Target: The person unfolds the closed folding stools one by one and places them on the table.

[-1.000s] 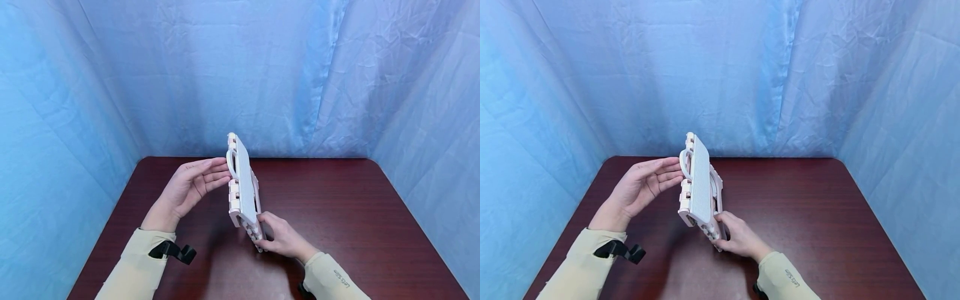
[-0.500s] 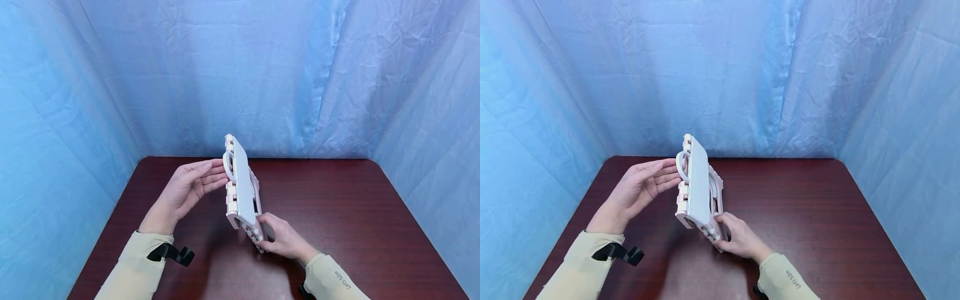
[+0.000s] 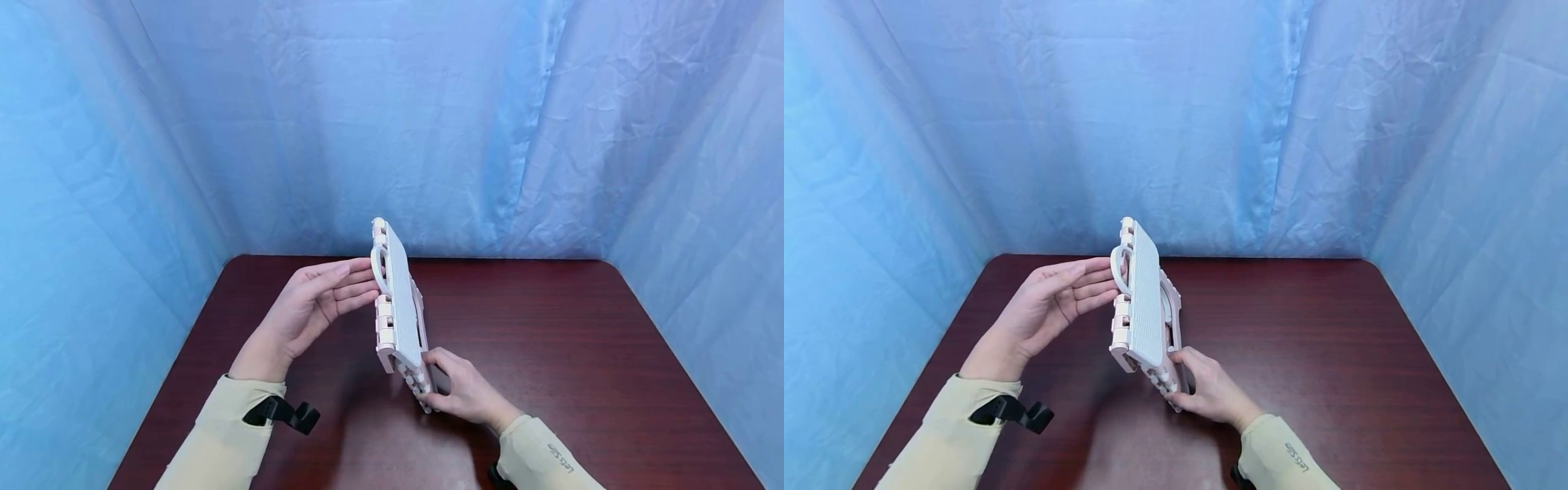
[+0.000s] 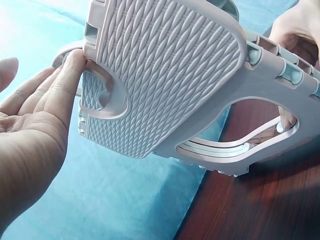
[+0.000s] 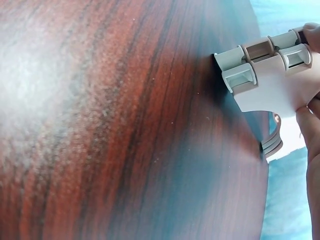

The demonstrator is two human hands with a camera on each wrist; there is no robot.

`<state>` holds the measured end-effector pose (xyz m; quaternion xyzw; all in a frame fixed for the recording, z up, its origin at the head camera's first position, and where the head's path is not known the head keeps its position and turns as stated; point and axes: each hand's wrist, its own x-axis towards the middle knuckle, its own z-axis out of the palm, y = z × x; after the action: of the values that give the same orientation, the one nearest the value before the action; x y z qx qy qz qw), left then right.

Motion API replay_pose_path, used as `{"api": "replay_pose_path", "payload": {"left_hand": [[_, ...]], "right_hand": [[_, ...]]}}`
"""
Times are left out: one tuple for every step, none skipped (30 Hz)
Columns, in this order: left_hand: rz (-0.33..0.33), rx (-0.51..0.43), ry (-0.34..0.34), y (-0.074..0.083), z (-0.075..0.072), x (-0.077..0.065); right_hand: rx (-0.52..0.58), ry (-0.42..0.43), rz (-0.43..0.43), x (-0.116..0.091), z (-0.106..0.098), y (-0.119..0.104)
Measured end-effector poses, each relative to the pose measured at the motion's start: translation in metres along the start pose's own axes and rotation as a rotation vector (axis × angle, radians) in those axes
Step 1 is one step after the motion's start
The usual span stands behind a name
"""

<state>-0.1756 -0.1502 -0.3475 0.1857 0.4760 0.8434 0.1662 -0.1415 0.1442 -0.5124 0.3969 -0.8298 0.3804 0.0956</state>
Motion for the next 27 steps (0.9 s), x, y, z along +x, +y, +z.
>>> {"api": "replay_pose_path", "payload": {"left_hand": [[-0.001, 0.0, 0.001, 0.0, 0.0, 0.0], [-0.001, 0.0, 0.003, 0.0, 0.001, 0.0], [0.001, 0.002, 0.007, -0.001, 0.002, 0.001], [0.004, 0.004, 0.013, -0.001, 0.002, 0.001], [0.008, 0.006, 0.019, -0.001, 0.002, 0.001], [0.013, 0.009, 0.026, -0.001, 0.003, 0.001], [0.019, 0.014, 0.038, -0.002, 0.003, 0.001], [0.027, 0.018, 0.053, -0.002, 0.003, 0.001], [0.038, 0.021, 0.073, -0.002, 0.003, 0.001], [0.05, 0.024, 0.099, -0.003, 0.002, 0.001], [0.062, 0.027, 0.128, -0.003, 0.002, 0.0], [0.076, 0.032, 0.159, -0.004, 0.0, -0.001], [0.088, 0.041, 0.193, -0.005, -0.001, -0.001], [0.097, 0.052, 0.226, -0.006, -0.003, -0.003], [0.102, 0.065, 0.257, -0.008, -0.005, -0.005], [0.101, 0.082, 0.283, -0.01, -0.008, -0.007], [0.093, 0.102, 0.302, -0.012, -0.01, -0.009], [0.081, 0.123, 0.315, -0.016, -0.013, -0.011], [0.063, 0.146, 0.325, -0.02, -0.015, -0.013], [0.042, 0.172, 0.331, -0.024, -0.018, -0.014], [0.017, 0.199, 0.331, -0.029, -0.02, -0.016], [-0.011, 0.232, 0.325, -0.035, -0.021, -0.018], [-0.04, 0.27, 0.317, -0.041, -0.022, -0.02], [-0.068, 0.31, 0.306, -0.047, -0.023, -0.021], [-0.095, 0.357, 0.293, -0.053, -0.024, -0.023], [-0.119, 0.405, 0.276, -0.06, -0.024, -0.024], [-0.142, 0.446, 0.256, -0.066, -0.024, -0.026]], "right_hand": [[0.0, 0.006, -0.003, -0.001, 0.0, 0.0], [0.001, 0.012, -0.005, -0.001, 0.001, 0.001], [0.003, 0.017, -0.006, -0.002, 0.001, 0.001], [0.002, 0.022, -0.007, -0.003, 0.001, 0.002], [0.004, 0.024, -0.005, -0.003, 0.001, 0.002], [0.006, 0.027, -0.002, -0.004, 0.001, 0.003], [0.012, 0.027, 0.004, -0.004, 0.001, 0.003], [0.016, 0.028, 0.005, -0.005, 0.001, 0.003], [0.022, 0.029, 0.007, -0.005, 0.001, 0.003], [0.026, 0.031, 0.01, -0.005, 0.001, 0.003], [0.034, 0.031, 0.015, -0.006, 0.001, 0.002], [0.039, 0.033, 0.017, -0.006, 0.001, 0.002], [0.042, 0.035, 0.022, -0.006, 0.001, 0.002], [0.043, 0.038, 0.023, -0.006, 0.001, 0.002], [0.048, 0.039, 0.029, -0.006, 0.001, 0.002], [0.049, 0.041, 0.031, -0.007, 0.001, 0.002], [0.055, 0.042, 0.037, -0.007, 0.001, 0.001], [0.059, 0.043, 0.04, -0.007, 0.002, 0.001], [0.065, 0.044, 0.047, -0.008, 0.002, 0.001], [0.069, 0.044, 0.048, -0.008, 0.002, 0.002], [0.072, 0.045, 0.055, -0.008, 0.002, 0.001], [0.071, 0.047, 0.057, -0.009, 0.002, 0.002], [0.073, 0.049, 0.062, -0.009, 0.003, 0.002], [0.071, 0.051, 0.061, -0.009, 0.003, 0.002], [0.068, 0.053, 0.064, -0.009, 0.003, 0.001], [0.063, 0.056, 0.063, -0.009, 0.004, 0.001], [0.062, 0.056, 0.065, -0.009, 0.004, 0.001]]}}
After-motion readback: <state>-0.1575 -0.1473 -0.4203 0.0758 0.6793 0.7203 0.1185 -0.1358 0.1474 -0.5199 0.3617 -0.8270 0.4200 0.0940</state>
